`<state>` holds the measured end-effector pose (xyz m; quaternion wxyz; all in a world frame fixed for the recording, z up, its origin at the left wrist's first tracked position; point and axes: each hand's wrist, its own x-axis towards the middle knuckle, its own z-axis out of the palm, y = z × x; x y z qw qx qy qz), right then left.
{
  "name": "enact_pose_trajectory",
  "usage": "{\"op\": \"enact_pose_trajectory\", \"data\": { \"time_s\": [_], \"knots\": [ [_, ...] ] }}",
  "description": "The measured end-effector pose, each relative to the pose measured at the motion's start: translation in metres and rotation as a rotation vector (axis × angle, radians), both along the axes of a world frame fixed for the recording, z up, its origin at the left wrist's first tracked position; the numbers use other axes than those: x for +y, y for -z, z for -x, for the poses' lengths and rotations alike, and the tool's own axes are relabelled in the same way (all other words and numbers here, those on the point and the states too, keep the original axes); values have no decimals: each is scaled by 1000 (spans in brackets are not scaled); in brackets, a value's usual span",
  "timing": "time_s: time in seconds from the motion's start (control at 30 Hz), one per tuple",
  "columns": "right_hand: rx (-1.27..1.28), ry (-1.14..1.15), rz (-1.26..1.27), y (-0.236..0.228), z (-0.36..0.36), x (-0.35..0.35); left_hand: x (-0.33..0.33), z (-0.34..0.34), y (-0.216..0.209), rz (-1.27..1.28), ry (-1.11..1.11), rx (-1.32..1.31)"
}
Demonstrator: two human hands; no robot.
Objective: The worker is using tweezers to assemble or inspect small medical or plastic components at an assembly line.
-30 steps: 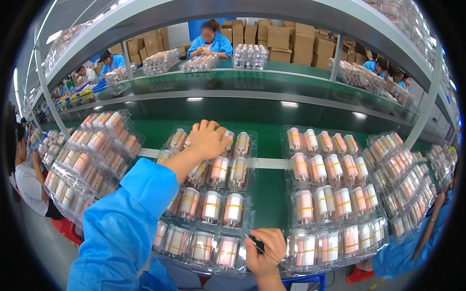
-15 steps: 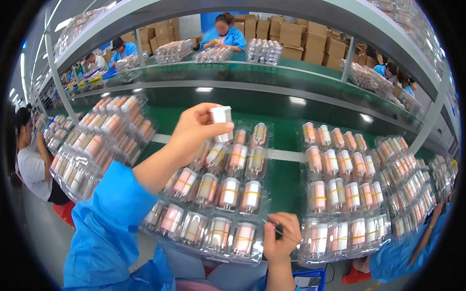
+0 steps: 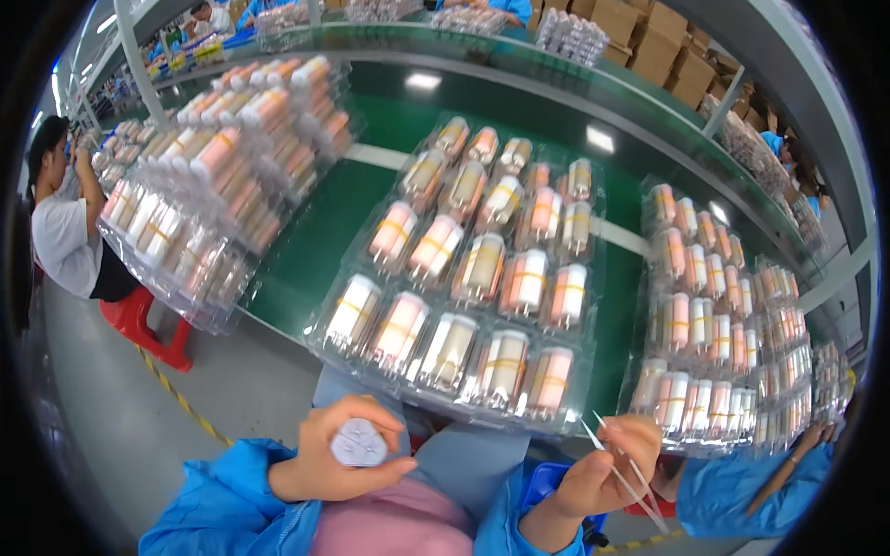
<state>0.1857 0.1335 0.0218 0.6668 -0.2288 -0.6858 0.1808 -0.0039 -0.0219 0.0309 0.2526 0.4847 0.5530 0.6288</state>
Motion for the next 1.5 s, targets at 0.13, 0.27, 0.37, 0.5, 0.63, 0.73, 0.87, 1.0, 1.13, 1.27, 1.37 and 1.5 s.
{"op": "enact_pose_trajectory", "data": {
  "time_s": [0.13,0.27,0.37,0.5,0.63,0.73,0.87,1.0,1.13,1.27,1.37,1.5],
  "knots": [
    [70,-271,239,-7,19,-34,2,-4,21,-86,89,67],
    [11,-589,517,-6,36,-66,13,-3,29,-57,156,126],
    [-125,-701,571,-4,43,-68,12,-5,38,-37,142,34],
    [-208,-687,539,-2,51,-66,11,-5,37,15,124,0],
    [-235,-687,517,2,53,-64,13,-7,39,18,81,17],
    [-242,-681,511,4,54,-63,14,-6,42,18,73,29],
    [-256,-666,506,5,55,-62,15,-6,43,23,60,44],
    [-267,-664,474,5,56,-62,15,-5,43,23,50,62],
    [-285,-661,459,6,57,-61,15,-5,43,13,42,74],
    [-287,-651,470,6,57,-62,15,-6,44,12,32,77],
    [-276,-639,491,6,57,-62,16,-6,45,5,26,88],
    [-269,-630,502,5,58,-62,16,-6,46,6,29,96]
  ]
}}
